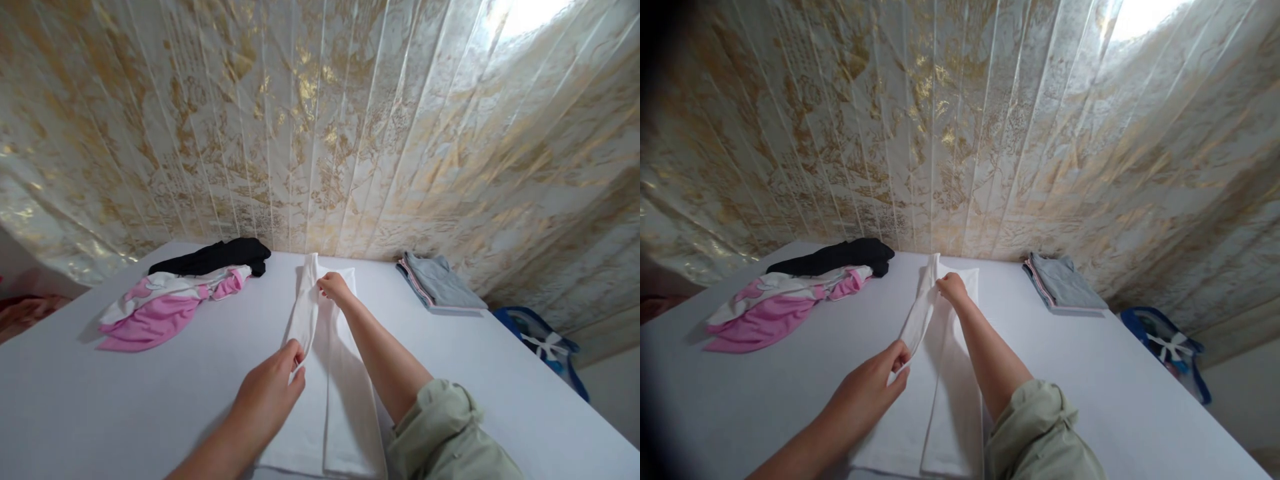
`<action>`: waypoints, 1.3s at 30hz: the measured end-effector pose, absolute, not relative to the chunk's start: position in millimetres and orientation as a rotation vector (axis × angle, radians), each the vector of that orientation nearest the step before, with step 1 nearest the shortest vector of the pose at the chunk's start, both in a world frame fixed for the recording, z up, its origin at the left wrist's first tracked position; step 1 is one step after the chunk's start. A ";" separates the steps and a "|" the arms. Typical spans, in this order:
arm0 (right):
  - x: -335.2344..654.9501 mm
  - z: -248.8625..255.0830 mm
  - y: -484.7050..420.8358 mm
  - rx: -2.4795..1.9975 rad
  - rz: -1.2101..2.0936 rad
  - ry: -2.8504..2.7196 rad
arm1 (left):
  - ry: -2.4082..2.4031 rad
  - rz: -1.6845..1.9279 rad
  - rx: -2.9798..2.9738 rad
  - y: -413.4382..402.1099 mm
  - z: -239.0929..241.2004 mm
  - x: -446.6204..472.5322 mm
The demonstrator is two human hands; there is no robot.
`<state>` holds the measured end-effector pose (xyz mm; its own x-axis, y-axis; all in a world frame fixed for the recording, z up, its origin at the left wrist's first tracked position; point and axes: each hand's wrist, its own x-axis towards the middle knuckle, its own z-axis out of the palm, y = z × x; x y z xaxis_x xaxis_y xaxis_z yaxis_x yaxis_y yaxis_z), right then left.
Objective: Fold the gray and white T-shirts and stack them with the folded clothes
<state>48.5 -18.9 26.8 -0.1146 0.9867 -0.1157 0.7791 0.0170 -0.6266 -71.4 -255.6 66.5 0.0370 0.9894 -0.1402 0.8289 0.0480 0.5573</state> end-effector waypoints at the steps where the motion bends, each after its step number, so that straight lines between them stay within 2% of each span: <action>1: 53.5 25.2 -19.8 -1.824 0.798 -1.937 | 1.810 0.398 1.841 -254.1 64.4 -63.8; 12: 65.4 31.1 -30.4 -2.057 0.645 -1.994 | 1.706 0.189 1.922 -253.7 35.9 -37.7; 28: 57.7 20.6 -25.5 -2.040 0.314 -2.071 | 1.590 0.389 1.750 -255.6 30.2 -48.6; 39: 76.0 23.3 -29.6 -1.871 0.397 -2.144 | 1.506 0.186 1.929 -275.8 28.2 -45.0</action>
<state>76.0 -29.6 23.3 -0.1309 0.9912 0.0209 0.9178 0.1292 -0.3755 -45.0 -275.8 28.2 0.3220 0.9034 -0.2833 0.8072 -0.1056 0.5808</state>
